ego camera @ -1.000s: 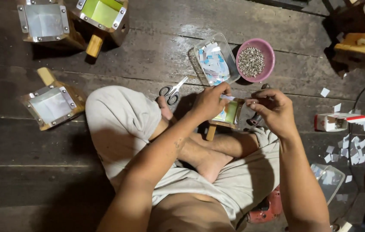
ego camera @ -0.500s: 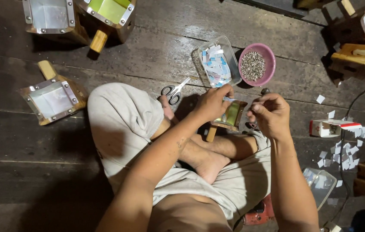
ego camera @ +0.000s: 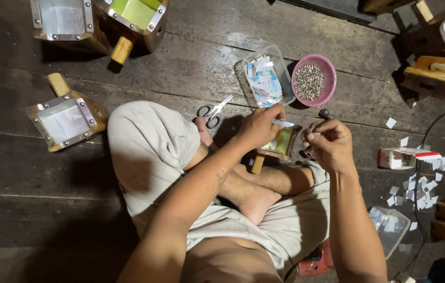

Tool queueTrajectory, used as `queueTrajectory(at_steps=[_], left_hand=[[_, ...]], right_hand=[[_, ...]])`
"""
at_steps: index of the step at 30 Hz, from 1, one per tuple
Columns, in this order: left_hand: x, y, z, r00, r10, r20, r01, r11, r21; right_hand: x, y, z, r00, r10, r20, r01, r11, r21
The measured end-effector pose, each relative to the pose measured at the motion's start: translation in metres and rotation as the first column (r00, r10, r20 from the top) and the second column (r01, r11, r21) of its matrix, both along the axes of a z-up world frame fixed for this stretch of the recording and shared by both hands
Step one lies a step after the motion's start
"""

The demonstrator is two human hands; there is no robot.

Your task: Assembling small wooden lanterns or boxes using a hammer, power drill, and scissors while sitting on the floor.

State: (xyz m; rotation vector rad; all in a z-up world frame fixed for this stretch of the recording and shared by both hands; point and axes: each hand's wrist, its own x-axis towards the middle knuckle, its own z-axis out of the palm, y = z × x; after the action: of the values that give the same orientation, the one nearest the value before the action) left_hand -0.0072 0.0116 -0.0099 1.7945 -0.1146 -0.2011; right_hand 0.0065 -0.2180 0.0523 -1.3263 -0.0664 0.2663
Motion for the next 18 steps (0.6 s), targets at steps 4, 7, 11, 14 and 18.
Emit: queueTrajectory(at_steps=[4,7,11,14,18], left_hand=[[0.002,-0.004,-0.005,1.0,0.014,0.007,-0.014,1.0,-0.009],[0.002,-0.002,-0.001,1.0,0.01,0.008,-0.009,1.0,-0.012],[0.002,0.0,-0.001,1.0,0.0,0.023,0.0,1.0,-0.025],[0.002,0.0,0.003,1.0,-0.003,0.03,0.004,0.999,-0.043],[0.0,0.006,0.013,1.0,-0.012,0.005,0.012,1.0,0.014]], right_hand=[[0.003,0.001,0.006,0.993,0.103,0.054,-0.084,0.955,-0.284],[0.011,0.001,0.013,0.986,0.166,0.015,-0.138,0.86,-0.492],[0.026,0.003,0.012,0.978,0.207,-0.039,-0.191,0.792,-0.58],[0.033,0.005,-0.017,0.976,0.203,-0.078,-0.212,0.813,-0.543],[0.04,-0.002,-0.036,0.973,0.21,-0.097,-0.227,0.784,-0.577]])
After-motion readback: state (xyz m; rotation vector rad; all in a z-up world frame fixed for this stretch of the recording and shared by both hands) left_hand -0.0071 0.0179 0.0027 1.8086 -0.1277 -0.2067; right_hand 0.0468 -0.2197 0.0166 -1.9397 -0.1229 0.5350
